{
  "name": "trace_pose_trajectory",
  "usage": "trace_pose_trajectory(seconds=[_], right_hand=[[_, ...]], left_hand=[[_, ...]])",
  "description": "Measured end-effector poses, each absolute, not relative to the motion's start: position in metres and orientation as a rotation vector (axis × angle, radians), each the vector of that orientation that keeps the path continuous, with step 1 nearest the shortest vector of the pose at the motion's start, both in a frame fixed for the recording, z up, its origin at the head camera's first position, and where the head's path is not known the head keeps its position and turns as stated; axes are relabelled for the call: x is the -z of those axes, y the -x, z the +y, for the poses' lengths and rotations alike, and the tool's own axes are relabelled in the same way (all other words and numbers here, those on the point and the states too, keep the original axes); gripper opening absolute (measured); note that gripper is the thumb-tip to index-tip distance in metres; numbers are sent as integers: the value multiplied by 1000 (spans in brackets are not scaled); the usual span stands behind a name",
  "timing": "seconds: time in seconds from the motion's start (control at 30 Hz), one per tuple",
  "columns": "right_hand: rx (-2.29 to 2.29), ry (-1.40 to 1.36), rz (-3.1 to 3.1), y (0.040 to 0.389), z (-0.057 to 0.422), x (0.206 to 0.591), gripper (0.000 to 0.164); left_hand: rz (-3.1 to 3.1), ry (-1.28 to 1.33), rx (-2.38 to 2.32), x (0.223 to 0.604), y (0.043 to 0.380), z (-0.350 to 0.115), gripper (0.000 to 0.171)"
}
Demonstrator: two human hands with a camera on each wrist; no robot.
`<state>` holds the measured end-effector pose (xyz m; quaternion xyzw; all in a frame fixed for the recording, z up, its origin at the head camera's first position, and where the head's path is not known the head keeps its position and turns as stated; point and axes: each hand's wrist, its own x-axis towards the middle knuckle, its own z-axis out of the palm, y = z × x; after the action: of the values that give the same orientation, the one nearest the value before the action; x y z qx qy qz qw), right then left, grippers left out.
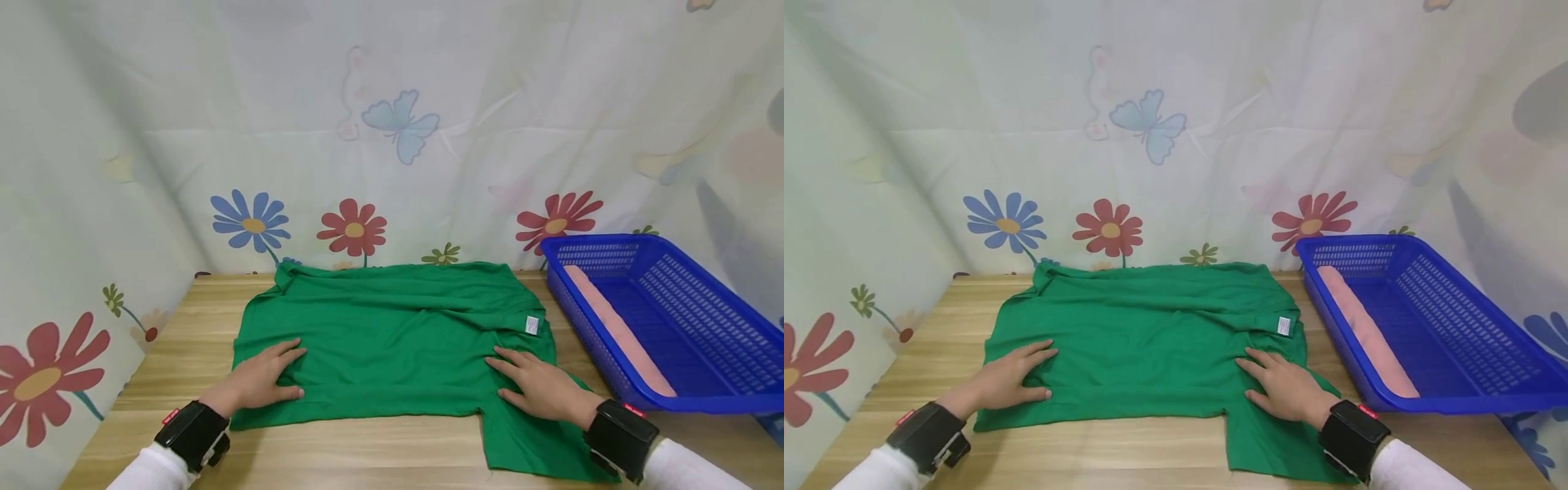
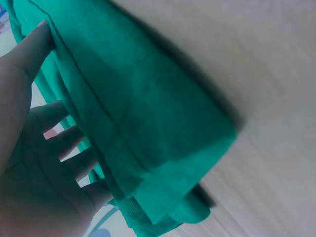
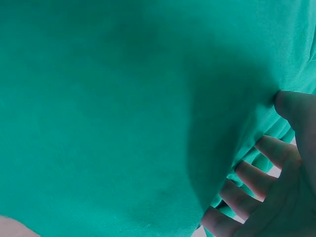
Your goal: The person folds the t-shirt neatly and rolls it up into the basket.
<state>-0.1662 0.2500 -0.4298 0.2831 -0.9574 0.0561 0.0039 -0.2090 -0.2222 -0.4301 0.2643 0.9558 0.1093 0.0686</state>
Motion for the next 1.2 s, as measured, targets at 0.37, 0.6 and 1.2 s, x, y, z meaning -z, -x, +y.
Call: trace_pose_trajectory(seconds=[0.37, 0.6, 1.2], right_hand=[[-176, -869, -2985, 187, 252, 434, 51], [-176, -875, -2933, 197, 252, 438, 51], [-190, -874, -2883, 183, 254, 430, 50]], left_hand=[[2903, -820, -329, 431, 225, -224, 73], [2882, -820, -323, 430, 238, -224, 72], [3112, -968, -285, 421, 219, -231, 48]])
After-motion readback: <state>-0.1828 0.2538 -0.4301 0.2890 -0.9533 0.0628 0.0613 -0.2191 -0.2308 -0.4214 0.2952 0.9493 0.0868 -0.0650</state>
